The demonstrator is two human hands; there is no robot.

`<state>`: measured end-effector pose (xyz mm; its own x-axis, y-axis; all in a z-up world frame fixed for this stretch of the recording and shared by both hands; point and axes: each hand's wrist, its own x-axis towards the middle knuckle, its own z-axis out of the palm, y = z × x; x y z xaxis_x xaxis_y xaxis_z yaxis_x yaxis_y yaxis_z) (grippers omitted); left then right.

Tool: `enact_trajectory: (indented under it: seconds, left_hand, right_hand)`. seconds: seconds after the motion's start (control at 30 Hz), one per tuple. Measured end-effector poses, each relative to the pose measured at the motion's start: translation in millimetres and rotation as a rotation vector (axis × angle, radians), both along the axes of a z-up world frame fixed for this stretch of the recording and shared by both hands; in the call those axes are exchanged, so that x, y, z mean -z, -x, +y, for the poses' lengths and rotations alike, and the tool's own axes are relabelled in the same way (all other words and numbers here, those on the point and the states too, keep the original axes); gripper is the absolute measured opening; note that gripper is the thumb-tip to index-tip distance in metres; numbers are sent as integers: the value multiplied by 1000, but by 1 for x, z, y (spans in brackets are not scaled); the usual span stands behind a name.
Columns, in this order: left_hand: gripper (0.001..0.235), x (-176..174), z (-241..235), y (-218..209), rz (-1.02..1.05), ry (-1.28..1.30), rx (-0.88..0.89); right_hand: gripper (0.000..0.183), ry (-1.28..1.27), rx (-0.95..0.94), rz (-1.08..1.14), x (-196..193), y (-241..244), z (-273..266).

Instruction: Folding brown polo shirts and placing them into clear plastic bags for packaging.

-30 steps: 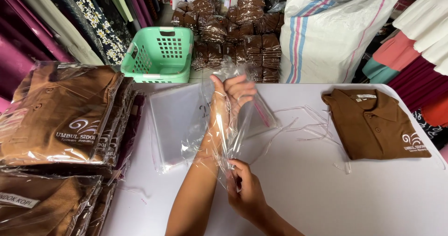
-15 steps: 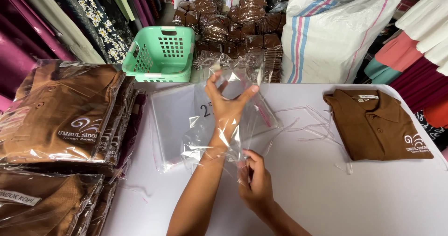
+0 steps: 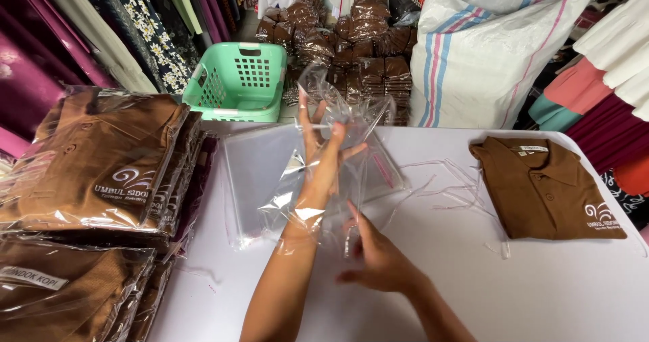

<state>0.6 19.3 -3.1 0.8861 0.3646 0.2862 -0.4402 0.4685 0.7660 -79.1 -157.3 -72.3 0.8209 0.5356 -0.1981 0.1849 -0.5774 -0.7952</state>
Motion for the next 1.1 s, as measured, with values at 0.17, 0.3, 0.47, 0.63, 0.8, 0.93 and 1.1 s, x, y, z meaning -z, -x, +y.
enact_trajectory:
  seconds: [0.17,0.3,0.47,0.63,0.8,0.93,1.1]
  left_hand:
    - [100,-31,-23,38,16,-208,115]
    - [83,-4,-42,51,53,-208,247]
    - [66,48,-37,51,124,-382,188]
    - [39,35,-15,113,-116,-1053,46]
    - [52,15,-8,158,-188,-1229,103]
    - [64,4,0,169,-260,-1171,141]
    - [87,-4,12,179,-240,-1150,198]
  right_hand:
    - [120,-719,62,206,28,-54,-47]
    - [87,-1024,332,142,13,-74,-56]
    - [21,-1115,700,114,22,-106,-64]
    - [13,-1299,806,248,24,-115,-82]
    - [23,-1146,830,298,-15,-97,-88]
    - [43,-999,676,301,-6,-111,-113]
    - [18,-877,568,59,-23,-100,-130]
